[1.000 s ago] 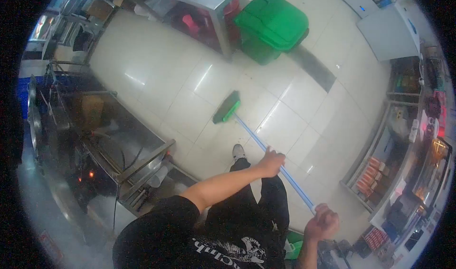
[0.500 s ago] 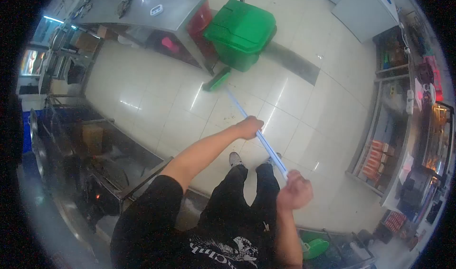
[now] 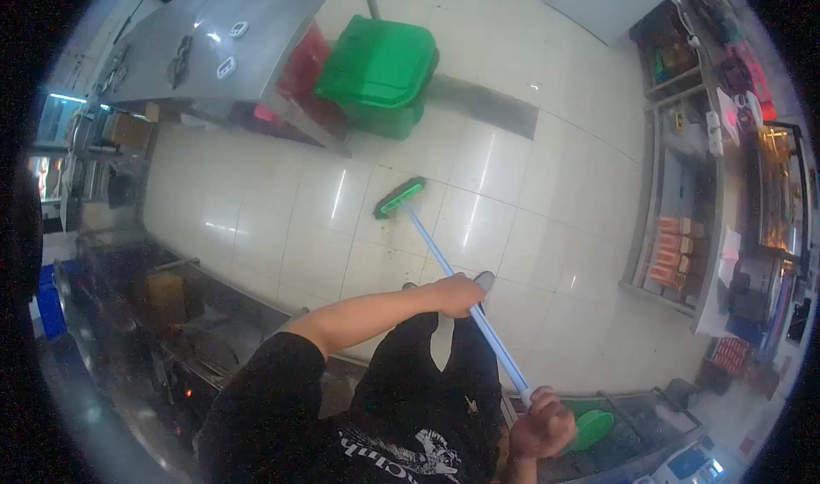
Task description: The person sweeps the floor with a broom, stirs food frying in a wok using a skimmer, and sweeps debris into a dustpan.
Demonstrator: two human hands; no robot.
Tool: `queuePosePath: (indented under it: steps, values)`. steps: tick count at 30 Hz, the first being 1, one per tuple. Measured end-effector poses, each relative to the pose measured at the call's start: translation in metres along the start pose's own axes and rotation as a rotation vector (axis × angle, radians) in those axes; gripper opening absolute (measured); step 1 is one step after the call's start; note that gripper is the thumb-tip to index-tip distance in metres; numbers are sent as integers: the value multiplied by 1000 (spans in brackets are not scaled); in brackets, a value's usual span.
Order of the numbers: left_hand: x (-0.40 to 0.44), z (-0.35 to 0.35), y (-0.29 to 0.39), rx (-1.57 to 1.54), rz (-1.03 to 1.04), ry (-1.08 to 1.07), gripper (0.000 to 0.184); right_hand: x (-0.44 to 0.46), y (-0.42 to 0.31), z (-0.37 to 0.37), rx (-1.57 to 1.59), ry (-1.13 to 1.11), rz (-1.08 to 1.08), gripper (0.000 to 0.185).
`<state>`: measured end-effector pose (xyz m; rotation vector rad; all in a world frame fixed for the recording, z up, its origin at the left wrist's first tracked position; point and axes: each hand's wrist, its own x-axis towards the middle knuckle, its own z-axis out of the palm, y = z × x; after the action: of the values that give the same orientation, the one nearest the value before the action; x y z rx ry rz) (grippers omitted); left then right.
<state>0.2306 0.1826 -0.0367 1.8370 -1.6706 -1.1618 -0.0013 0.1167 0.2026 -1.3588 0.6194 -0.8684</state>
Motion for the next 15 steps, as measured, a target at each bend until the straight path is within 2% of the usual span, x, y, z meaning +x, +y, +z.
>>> queuePosePath:
  steps: [1, 4, 9, 15]
  values:
    - [-5, -9, 6, -5, 11, -25, 21, 7, -12, 5, 105, -88, -20, 28]
    - [-5, -38, -4, 88, 52, 67, 18, 19, -6, 18, 74, -51, -92, 29]
    - [49, -63, -52, 167, 48, 132, 19, 52, 36, 38, 35, 51, -97, 30]
    - [112, -96, -6, 177, 98, 89, 14, 68, 10, 23, 98, -3, -185, 30]
